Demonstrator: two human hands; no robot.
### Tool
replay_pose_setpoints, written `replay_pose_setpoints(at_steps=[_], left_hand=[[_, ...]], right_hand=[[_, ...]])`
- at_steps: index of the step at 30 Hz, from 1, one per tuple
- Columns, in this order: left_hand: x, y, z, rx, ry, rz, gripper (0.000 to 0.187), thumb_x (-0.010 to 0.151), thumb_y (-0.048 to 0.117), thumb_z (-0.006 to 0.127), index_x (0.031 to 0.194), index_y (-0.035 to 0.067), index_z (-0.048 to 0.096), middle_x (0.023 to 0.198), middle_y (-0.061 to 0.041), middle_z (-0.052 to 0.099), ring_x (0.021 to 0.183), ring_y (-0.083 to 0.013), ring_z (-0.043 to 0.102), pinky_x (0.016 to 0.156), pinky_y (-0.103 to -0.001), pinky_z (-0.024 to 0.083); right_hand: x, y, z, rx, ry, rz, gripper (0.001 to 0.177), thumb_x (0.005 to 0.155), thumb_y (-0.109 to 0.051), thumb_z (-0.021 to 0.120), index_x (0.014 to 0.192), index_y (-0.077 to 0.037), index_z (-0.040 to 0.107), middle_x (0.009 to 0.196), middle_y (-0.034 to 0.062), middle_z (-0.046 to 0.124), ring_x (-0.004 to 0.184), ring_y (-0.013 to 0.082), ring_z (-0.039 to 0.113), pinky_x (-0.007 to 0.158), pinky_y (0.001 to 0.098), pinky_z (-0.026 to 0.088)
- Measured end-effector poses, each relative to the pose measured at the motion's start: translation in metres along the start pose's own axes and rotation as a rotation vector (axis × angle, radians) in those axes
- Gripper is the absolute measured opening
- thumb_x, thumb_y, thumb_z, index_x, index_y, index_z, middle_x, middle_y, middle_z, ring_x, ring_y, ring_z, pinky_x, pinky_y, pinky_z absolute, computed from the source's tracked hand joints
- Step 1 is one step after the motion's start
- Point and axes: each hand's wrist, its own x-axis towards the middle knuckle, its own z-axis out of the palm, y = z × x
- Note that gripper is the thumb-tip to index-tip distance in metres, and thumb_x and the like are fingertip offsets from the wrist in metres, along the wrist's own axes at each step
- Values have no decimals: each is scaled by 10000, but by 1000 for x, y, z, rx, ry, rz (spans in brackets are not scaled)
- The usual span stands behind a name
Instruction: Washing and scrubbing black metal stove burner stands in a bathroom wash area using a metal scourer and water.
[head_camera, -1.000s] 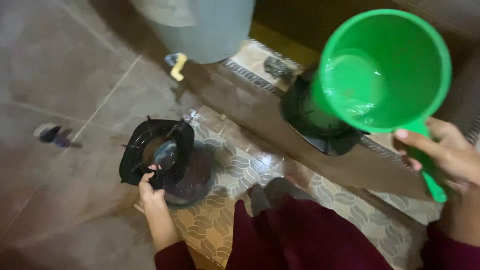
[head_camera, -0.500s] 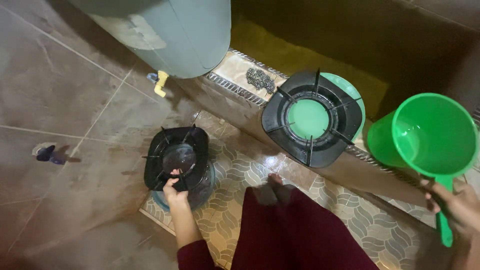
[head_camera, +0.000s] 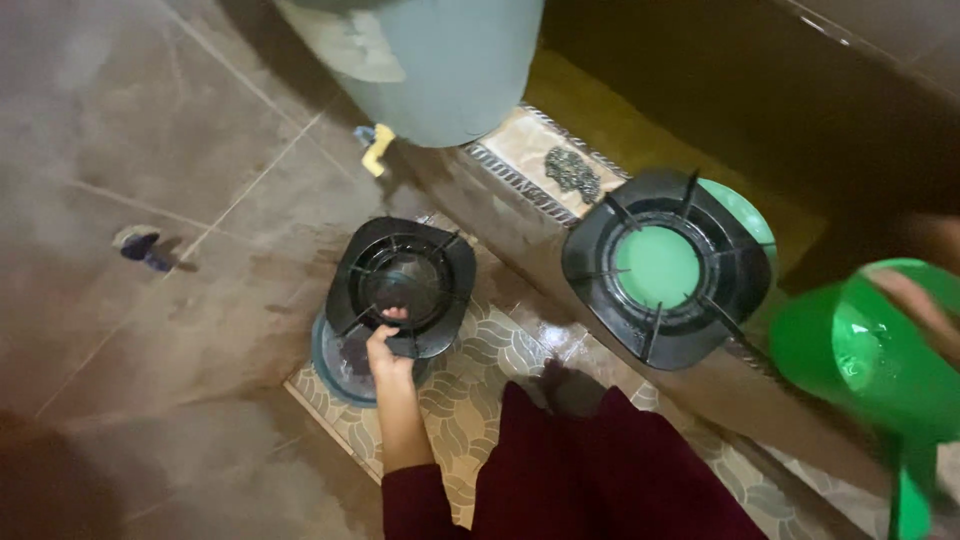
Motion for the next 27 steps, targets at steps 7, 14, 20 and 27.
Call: replay_pose_setpoints(at_steps=[7, 14, 20, 27], left_hand=[[-22, -8, 1, -26, 42, 46, 411, 636, -73, 497, 1005, -47, 676, 998, -174, 724, 965, -369, 705, 1001, -457, 548], [-63, 23, 15, -61, 50, 170, 298, 729, -84, 544, 1001, -86, 667, 948, -178, 723, 911, -351, 720, 927, -463, 607], [-115, 90, 75, 134, 113, 369, 126, 861, -27, 715, 957, -103, 684, 835, -185, 706, 715, -304, 704, 703, -423, 605], [-90, 171, 69, 351, 6, 449, 158, 815, -119, 601, 937, -113, 700, 830, -184, 741, 707, -271, 727, 670, -372, 615]], right_hand=[[228, -223, 60, 24, -411, -415, 588, 874, -423, 706, 1310, -45, 593, 1307, 252, 628, 1140, 454, 645, 931, 531, 544], [295, -262, 181, -57, -569, -465, 815, 789, -497, 809, 1388, -38, 502, 1265, 305, 644, 1183, 452, 627, 991, 495, 523], [271, -339, 94, -158, -565, -461, 850, 695, -342, 887, 1403, -83, 495, 1193, 242, 701, 1104, 410, 702, 901, 481, 584], [213, -563, 27, 559, -352, -973, 601, 799, -175, 804, 1334, -37, 567, 1154, 192, 709, 1026, 317, 707, 900, 421, 566]])
